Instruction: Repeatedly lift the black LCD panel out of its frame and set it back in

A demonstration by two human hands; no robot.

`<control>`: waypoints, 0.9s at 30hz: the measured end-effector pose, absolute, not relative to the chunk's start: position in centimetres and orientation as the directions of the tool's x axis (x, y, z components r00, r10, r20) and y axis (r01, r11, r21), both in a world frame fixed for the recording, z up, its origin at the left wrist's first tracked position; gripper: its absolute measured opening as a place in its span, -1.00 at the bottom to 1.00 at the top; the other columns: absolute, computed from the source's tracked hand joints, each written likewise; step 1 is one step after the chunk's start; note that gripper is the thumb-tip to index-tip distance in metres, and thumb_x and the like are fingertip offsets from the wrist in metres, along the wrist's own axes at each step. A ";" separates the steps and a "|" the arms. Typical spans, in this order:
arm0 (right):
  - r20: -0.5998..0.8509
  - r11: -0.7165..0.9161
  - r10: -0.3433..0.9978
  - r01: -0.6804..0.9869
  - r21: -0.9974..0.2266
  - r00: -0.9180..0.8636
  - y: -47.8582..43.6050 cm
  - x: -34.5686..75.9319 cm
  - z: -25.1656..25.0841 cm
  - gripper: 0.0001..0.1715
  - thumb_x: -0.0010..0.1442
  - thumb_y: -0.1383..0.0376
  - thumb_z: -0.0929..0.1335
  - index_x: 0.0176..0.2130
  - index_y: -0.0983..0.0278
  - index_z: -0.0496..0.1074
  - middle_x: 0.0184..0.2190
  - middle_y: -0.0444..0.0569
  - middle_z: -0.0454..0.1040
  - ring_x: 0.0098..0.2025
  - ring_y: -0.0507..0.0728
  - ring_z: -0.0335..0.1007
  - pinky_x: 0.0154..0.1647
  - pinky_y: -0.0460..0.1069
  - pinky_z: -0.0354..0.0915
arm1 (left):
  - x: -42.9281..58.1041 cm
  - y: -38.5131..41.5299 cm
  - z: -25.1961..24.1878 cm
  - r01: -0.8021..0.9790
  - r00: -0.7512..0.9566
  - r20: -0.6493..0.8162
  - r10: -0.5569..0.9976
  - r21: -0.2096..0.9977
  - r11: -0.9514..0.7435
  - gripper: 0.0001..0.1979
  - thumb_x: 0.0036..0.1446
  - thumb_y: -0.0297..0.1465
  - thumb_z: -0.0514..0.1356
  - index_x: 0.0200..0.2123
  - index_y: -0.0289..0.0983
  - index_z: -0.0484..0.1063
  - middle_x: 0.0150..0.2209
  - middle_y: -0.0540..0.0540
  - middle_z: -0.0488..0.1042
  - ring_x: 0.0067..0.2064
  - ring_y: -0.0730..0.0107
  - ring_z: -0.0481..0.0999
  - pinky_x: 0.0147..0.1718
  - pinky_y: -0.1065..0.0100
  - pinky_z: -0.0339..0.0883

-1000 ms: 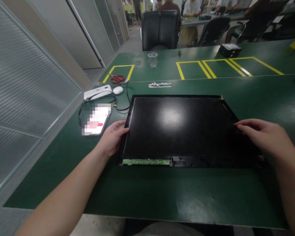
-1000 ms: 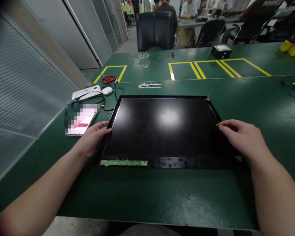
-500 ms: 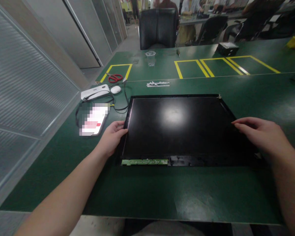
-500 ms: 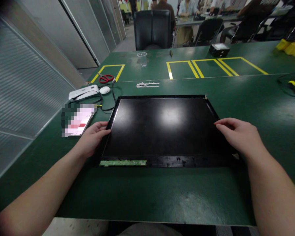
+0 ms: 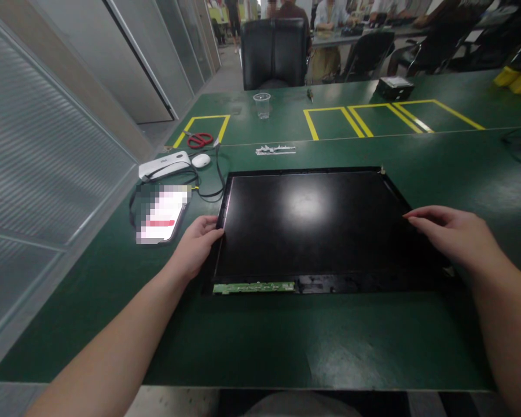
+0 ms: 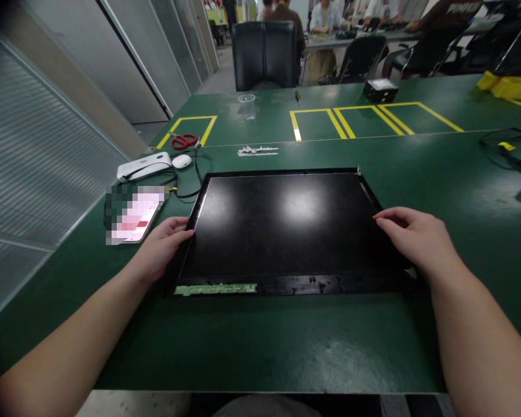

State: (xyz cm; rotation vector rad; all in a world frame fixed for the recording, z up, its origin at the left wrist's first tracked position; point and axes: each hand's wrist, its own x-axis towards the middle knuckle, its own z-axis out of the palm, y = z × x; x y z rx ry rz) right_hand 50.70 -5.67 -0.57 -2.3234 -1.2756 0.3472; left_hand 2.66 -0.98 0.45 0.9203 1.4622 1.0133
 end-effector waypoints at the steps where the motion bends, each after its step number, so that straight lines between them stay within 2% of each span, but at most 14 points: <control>1: 0.007 -0.455 0.848 0.733 -0.505 0.530 -5.7 50.7 -0.6 -0.53 -0.09 -0.06 0.40 -0.28 0.14 0.67 -0.52 -0.06 0.57 -0.47 0.20 0.41 -0.35 0.12 0.28 | 2.6 -1.0 0.4 0.018 -0.116 -0.330 0.937 0.942 0.335 -0.66 -0.05 -0.51 0.40 -0.16 -0.28 0.48 -0.33 -0.07 0.65 -0.25 0.16 0.69 -0.31 0.33 0.49; 7: 0.030 -0.429 0.861 0.756 -0.495 0.508 -5.7 50.9 -0.9 -0.51 -0.04 -0.10 0.40 -0.26 0.15 0.66 -0.53 -0.05 0.53 -0.47 0.19 0.39 -0.35 0.11 0.29 | 2.4 -1.1 0.1 0.051 -0.056 -0.296 0.954 0.953 0.299 -0.59 -0.05 -0.48 0.43 -0.12 -0.25 0.44 -0.24 -0.09 0.67 -0.18 0.12 0.70 -0.23 0.27 0.52; 15: 0.010 -0.428 0.865 0.748 -0.508 0.502 -5.5 51.1 -1.0 -0.52 -0.08 -0.09 0.42 -0.29 0.15 0.68 -0.55 -0.04 0.50 -0.43 0.21 0.39 -0.31 0.14 0.30 | 2.2 -0.9 0.2 0.060 -0.062 -0.329 0.942 0.941 0.333 -0.63 -0.03 -0.46 0.41 -0.12 -0.25 0.43 -0.27 -0.08 0.68 -0.21 0.12 0.71 -0.33 0.31 0.51; 22: 0.024 -0.408 0.877 0.770 -0.490 0.481 -5.5 51.2 -1.1 -0.45 -0.05 -0.19 0.39 -0.29 0.14 0.65 -0.53 -0.05 0.52 -0.46 0.20 0.39 -0.29 0.15 0.32 | 2.4 -1.1 -0.1 0.118 -0.029 -0.243 0.970 0.962 0.245 -0.58 -0.05 -0.49 0.45 -0.12 -0.25 0.41 -0.19 -0.13 0.66 -0.07 0.08 0.69 -0.11 0.21 0.53; 27: 0.015 -0.432 0.868 0.770 -0.470 0.496 -5.3 50.9 -0.8 -0.51 -0.07 -0.13 0.39 -0.32 0.13 0.65 -0.50 -0.04 0.52 -0.42 0.22 0.40 -0.25 0.16 0.34 | 2.3 -1.1 0.1 0.120 -0.017 -0.249 0.968 0.961 0.249 -0.58 -0.04 -0.51 0.45 -0.11 -0.25 0.42 -0.19 -0.15 0.65 -0.07 0.06 0.69 -0.10 0.20 0.53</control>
